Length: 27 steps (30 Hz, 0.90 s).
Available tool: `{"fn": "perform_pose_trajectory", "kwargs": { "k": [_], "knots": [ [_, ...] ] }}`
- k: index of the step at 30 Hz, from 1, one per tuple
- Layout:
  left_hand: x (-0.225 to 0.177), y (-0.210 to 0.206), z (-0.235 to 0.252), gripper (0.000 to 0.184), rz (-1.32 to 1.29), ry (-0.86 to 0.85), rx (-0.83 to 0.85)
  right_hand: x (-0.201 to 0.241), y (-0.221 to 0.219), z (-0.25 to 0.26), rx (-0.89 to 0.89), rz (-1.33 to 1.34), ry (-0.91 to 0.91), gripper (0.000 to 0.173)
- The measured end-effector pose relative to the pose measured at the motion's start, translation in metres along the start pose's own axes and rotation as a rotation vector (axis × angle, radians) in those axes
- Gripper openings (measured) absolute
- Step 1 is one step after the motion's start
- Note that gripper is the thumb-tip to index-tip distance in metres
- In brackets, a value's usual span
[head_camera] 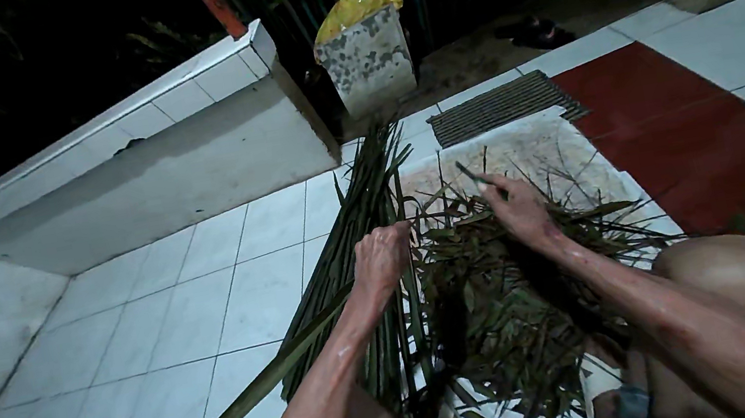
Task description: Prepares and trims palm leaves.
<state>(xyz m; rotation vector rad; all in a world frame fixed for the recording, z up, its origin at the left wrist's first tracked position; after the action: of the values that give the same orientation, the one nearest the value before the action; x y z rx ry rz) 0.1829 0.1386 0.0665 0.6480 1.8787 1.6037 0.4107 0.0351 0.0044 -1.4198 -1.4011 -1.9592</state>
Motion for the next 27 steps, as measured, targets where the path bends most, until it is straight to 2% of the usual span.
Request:
{"fn": "perform_pose_trajectory", "kwargs": {
  "k": [4,9,17,27],
  "knots": [
    [-0.005,0.000,0.004,0.030,0.044,0.007,0.013,0.014,-0.021,-0.014,0.171,0.063,0.144,0.037],
    [-0.017,-0.001,0.006,0.027,0.122,-0.034,-0.061,0.030,-0.040,-0.021,0.355,0.126,0.180,0.040],
    [-0.028,-0.007,0.003,0.027,0.293,-0.082,-0.255,0.035,-0.034,-0.020,0.315,0.007,0.036,0.040],
    [-0.033,-0.007,-0.001,0.033,0.309,-0.078,-0.219,0.024,-0.026,-0.016,0.213,-0.071,-0.031,0.039]
  ]
}}
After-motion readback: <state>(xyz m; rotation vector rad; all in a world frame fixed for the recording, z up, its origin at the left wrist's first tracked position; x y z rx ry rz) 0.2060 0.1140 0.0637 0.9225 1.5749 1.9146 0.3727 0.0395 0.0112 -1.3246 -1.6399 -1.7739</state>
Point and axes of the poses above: each hand's wrist, its own z-axis towards the middle knuckle, its own y-axis out of the back of the hand, x = y × z, the point moved 4 cm from there along z, towards the middle knuckle, and after that the axes turned 7 degrees about x, right-handed, at the moved point
